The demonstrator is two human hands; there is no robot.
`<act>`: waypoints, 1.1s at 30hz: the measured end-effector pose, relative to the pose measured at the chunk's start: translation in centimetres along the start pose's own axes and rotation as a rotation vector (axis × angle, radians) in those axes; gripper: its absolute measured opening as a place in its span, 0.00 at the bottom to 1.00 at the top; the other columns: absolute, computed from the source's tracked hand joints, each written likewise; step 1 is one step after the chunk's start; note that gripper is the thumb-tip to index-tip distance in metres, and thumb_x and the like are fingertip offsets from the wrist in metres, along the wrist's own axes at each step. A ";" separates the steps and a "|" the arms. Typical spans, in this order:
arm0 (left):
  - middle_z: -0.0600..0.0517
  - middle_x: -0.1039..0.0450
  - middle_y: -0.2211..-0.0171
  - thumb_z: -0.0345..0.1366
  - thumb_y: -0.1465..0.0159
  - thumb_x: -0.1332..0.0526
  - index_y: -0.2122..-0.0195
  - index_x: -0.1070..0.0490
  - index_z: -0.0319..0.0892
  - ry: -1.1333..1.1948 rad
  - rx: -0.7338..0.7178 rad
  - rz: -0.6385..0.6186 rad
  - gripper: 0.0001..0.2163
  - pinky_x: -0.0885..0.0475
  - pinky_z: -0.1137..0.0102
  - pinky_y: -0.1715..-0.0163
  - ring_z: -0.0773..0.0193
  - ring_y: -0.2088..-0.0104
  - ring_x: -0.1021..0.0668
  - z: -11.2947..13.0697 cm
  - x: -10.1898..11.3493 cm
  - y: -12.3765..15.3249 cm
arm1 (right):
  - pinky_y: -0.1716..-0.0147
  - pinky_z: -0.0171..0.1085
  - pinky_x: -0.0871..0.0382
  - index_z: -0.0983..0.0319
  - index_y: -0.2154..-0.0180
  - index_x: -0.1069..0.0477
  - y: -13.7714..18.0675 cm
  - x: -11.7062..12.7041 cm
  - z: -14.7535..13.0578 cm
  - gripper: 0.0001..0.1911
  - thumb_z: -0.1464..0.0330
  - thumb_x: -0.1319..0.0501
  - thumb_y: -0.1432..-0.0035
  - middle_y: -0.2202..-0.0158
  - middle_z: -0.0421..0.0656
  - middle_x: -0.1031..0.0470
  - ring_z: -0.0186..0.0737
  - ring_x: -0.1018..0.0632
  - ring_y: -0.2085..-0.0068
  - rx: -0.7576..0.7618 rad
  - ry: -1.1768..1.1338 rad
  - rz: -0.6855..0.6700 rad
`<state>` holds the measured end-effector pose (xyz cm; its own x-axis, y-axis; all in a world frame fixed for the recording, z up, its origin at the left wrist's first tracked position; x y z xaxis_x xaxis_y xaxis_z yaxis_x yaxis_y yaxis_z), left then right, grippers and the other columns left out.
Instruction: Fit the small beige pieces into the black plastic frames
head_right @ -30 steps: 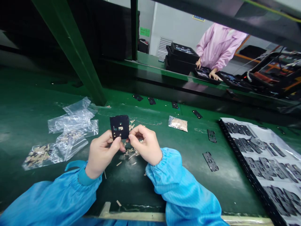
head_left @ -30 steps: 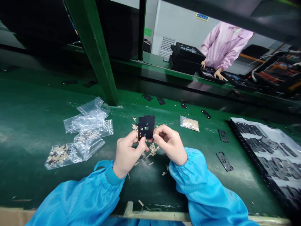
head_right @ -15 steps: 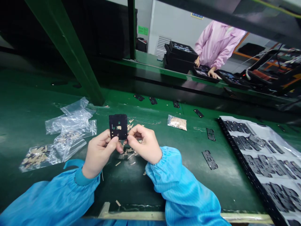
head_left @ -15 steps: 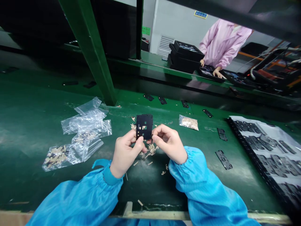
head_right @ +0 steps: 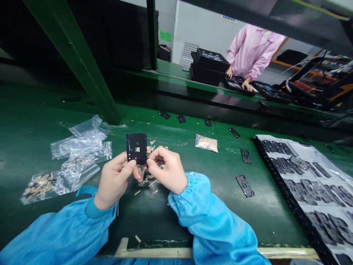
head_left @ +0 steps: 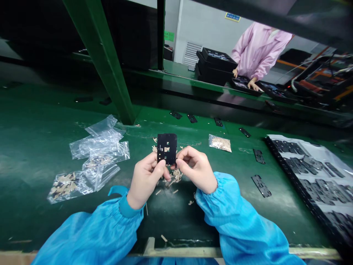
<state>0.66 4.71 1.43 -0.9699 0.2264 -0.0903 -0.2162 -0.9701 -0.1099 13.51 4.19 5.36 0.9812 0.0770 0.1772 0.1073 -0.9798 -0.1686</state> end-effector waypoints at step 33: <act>0.59 0.37 0.92 0.44 0.47 0.38 0.74 0.35 0.40 0.350 0.155 -0.159 0.12 0.41 0.75 0.87 0.71 0.90 0.36 -0.1 -1.0 -0.3 | 0.76 0.32 0.33 0.61 0.77 0.40 1.1 -0.7 -1.7 0.06 0.71 0.42 0.52 0.79 0.38 0.31 0.32 0.28 0.76 -0.021 -0.064 -0.085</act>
<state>1.75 4.78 1.44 -0.8322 0.3642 -0.4181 -0.4001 -0.9165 -0.0019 12.71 2.74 6.71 0.9770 0.1712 0.1274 0.1881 -0.9728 -0.1350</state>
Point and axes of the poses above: each hand's wrist, its own y-axis away from the middle knuckle, its own x-axis out of the back of the hand, z = x × y, the point moved 6 cm from there along -y, towards the middle knuckle
